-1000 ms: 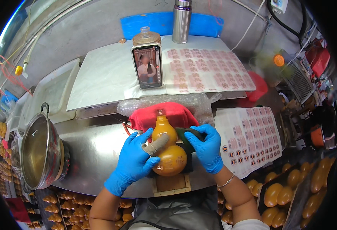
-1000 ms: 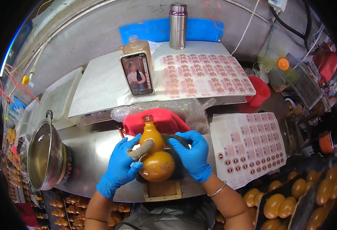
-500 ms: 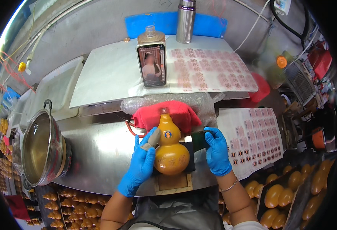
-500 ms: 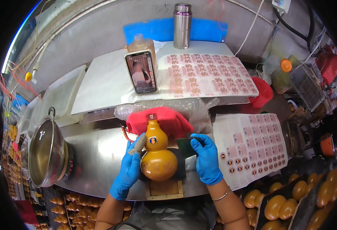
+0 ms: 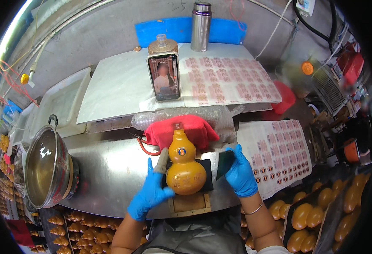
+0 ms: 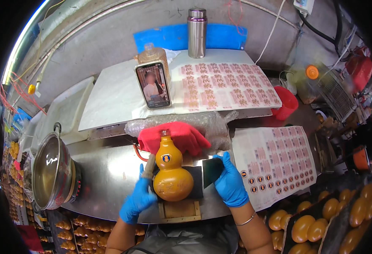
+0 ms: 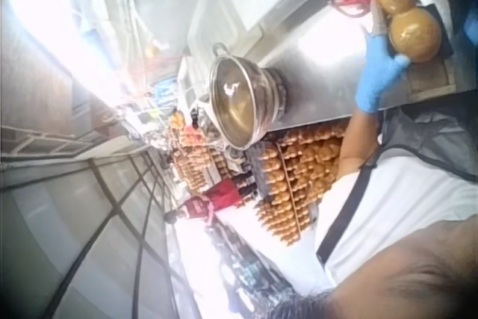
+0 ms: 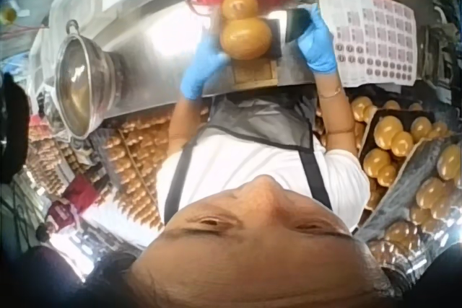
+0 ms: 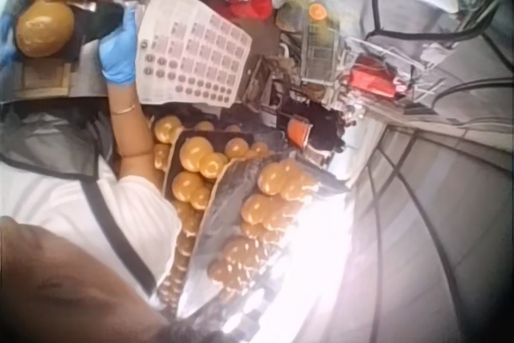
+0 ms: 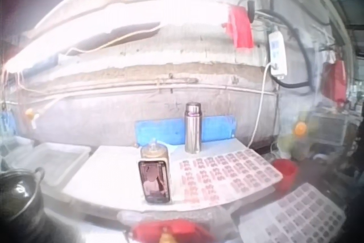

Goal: The person applies circular stickers and rectangular barcode labels to the surface of yellow gourd-shaped objects. They pick up each gourd, place it on a wooden stand, apply the stickers, and then move the finished item to a metal pot. The process is repeated for multiple gourds in a continuous workflow.

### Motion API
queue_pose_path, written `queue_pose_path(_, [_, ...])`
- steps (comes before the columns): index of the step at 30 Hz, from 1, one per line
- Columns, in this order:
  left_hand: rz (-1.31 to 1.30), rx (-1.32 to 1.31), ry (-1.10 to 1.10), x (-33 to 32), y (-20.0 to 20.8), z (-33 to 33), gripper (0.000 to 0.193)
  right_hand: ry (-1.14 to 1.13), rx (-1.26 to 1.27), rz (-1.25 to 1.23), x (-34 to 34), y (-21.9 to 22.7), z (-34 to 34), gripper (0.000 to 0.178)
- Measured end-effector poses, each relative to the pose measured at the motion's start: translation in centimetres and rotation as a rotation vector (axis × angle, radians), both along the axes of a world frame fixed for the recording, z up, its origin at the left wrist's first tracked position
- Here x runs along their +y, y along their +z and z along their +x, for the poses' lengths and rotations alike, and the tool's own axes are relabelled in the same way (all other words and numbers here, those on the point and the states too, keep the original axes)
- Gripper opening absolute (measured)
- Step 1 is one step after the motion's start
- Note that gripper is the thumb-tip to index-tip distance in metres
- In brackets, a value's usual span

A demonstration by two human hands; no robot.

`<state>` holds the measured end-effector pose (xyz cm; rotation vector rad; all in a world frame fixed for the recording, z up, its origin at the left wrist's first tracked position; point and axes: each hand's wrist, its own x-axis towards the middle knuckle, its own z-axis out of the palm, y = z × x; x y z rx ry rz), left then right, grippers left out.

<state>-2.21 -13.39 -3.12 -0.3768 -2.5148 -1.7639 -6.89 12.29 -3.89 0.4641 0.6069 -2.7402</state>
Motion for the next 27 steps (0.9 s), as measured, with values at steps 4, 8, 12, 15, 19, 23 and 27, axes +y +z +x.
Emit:
queue_pose_path(4, [0.049,-0.032,0.015,0.7,-2.4,2.3,0.112,0.100,0.020,0.087,1.2,-0.2,0.4,0.049])
queue_pose_path(8, [0.185,0.140,0.171,1.5,-3.6,2.8,0.108,0.160,0.146,0.103,1.8,-0.5,1.2,0.055])
queue_pose_path(12, [-0.474,0.510,0.215,1.6,2.0,3.4,0.090,0.111,0.121,0.268,2.8,-0.5,2.1,0.053])
queue_pose_path(15, [-0.617,0.470,0.134,2.0,1.7,2.8,0.098,0.087,-0.012,0.448,2.4,-0.4,2.8,0.050])
queue_pose_path(19, [-0.137,0.301,0.161,1.9,-3.6,2.9,0.117,0.193,0.040,0.711,2.4,0.3,4.4,0.037])
queue_pose_path(23, [-0.136,0.353,0.201,2.3,-4.0,2.9,0.118,0.240,0.175,0.978,5.0,1.9,5.7,0.028])
queue_pose_path(27, [-0.148,0.351,0.250,2.5,-4.1,2.9,0.114,-0.066,0.478,1.846,9.5,-0.5,4.9,0.024])
